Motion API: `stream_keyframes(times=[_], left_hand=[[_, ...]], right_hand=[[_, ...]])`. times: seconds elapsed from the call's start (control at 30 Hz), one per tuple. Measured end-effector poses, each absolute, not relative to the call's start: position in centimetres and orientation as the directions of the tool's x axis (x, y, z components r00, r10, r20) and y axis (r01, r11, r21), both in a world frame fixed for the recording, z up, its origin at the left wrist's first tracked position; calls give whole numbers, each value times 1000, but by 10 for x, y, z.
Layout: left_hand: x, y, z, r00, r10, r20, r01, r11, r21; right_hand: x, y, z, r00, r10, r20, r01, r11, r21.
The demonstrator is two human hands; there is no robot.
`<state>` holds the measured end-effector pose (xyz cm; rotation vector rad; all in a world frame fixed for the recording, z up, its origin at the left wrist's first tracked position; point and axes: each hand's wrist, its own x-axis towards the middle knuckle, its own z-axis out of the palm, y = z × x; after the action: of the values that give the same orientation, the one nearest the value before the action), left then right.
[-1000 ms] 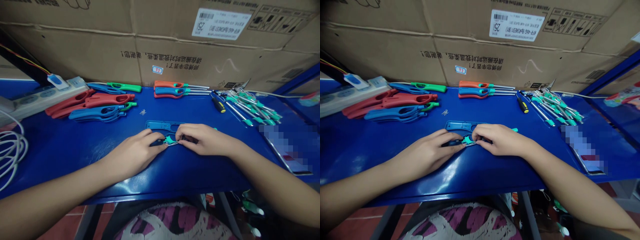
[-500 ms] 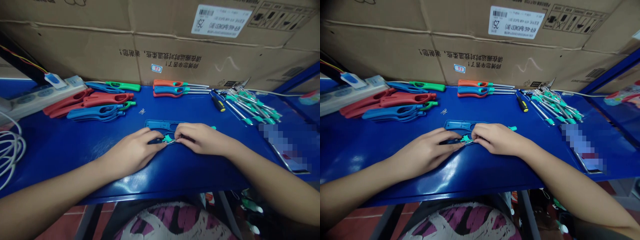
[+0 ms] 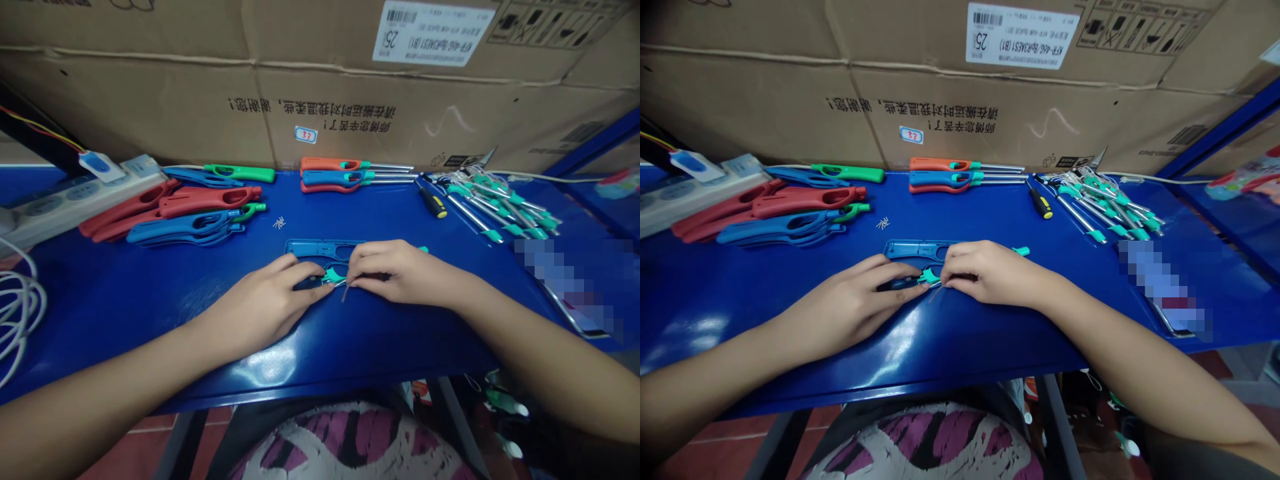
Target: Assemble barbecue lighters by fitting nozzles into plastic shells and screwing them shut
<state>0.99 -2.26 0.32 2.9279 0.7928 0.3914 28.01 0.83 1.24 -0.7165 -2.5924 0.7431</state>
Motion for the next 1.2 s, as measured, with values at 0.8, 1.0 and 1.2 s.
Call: stream_keyframes(times=[0.8, 1.0, 1.2], left_hand=[[9, -26, 1, 818, 509, 269, 484, -861, 155], [8, -26, 0, 803, 498, 326, 483, -865, 132], [12, -33, 1, 844, 490, 218, 504, -864, -12]], right_hand=[[284, 8, 9, -842, 501, 202, 390, 822, -415], [284, 8, 10, -841, 504, 196, 398, 822, -407], [284, 8, 10, -852, 478, 215, 384, 849, -364]])
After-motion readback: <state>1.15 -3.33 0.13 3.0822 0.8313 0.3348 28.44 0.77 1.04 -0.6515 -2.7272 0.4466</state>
